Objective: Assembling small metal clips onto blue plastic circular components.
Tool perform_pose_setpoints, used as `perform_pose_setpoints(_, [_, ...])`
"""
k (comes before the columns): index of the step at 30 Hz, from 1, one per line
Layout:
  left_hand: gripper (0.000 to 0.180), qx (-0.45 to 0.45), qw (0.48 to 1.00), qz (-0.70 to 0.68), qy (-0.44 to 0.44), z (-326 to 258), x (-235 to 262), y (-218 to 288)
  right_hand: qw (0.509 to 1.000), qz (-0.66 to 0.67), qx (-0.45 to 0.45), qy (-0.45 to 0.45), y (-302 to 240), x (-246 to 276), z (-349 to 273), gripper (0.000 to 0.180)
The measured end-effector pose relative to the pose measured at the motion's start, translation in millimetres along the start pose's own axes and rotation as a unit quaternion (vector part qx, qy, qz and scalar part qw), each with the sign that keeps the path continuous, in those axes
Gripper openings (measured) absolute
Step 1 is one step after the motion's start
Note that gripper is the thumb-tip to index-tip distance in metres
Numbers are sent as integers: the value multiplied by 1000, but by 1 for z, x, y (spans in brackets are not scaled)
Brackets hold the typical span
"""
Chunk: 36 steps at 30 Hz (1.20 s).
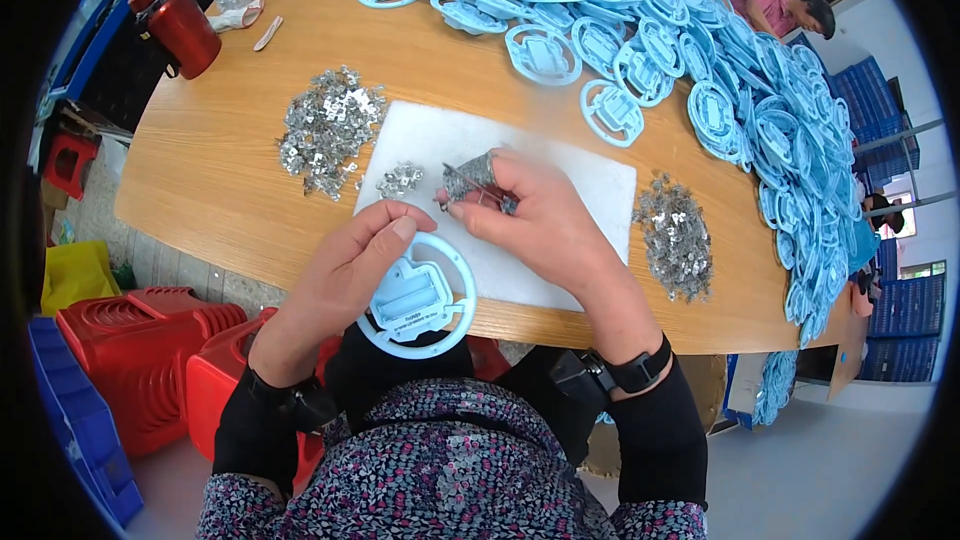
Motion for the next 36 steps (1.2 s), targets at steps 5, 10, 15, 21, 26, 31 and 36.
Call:
perform_pose_setpoints(5, [30, -19, 998, -7, -52, 12, -17, 0, 994, 6, 99, -48, -27, -5, -19, 13])
perform_pose_setpoints(10, [25, -18, 998, -29, -48, 16, -34, 0, 999, 20, 44, -9, -12, 7, -35, 13])
perform_pose_setpoints(15, [17, 5, 998, -55, -16, 18, -43, -3, 997, 36, -56, 29, 10, 12, -46, 21])
perform_pose_setpoints(21, [16, -56, 998, 24, 1, 21, -54, 7, 992, 94, -85, 32, 28, 16, -51, 24])
perform_pose_setpoints(26, [15, -81, 996, 28, -18, 22, -66, 9, 986, 135, -85, 38, 37, 16, -58, 25])
perform_pose_setpoints(31, [16, -70, 997, -17, -15, 24, -68, 5, 990, 118, -67, 31, 29, 19, -64, 24])
perform_pose_setpoints(36, [20, -32, 999, -5, -26, 25, -72, 5, 985, 148, -67, 53, 30, 27, -68, 23])
Point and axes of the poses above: each hand's wrist, its own z-axis towards the middle knuckle, its own x-axis out of the back of the hand, y = z × x, the point moved 9 cm from there along z, towards the middle knuckle, and after that the axes turned 1 degree about x, right-handed, at the moved point
